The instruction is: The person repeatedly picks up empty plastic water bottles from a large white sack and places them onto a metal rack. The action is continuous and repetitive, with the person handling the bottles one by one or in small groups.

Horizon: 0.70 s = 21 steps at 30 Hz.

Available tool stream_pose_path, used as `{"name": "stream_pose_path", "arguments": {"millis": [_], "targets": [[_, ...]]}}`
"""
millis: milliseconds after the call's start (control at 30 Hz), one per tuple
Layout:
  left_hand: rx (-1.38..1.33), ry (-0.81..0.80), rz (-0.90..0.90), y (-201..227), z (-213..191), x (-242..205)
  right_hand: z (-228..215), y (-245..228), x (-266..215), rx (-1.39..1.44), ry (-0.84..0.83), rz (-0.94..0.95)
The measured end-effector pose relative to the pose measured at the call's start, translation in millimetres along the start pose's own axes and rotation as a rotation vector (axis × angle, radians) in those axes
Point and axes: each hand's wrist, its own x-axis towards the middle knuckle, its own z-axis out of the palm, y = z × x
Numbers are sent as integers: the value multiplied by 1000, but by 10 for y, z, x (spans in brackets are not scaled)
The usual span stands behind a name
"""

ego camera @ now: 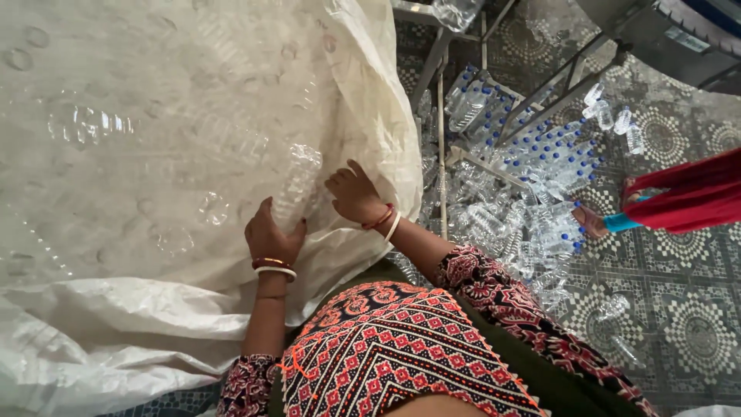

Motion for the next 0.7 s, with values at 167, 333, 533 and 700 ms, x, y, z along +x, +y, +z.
{"name": "stream_pose_path", "arguments": {"millis": [167,333,533,700], "targets": [[-51,-38,9,-62,47,43,-42,-75,48,138,48,7],[-107,-317,-106,-105,-9,189,-498,-280,160,377,-225,203],[37,-743,3,-358,20,551,-79,-100,94,1049,-167,61],[120,-778,39,-431,-73,723,-281,-242,-52,1182,-36,-88]]}}
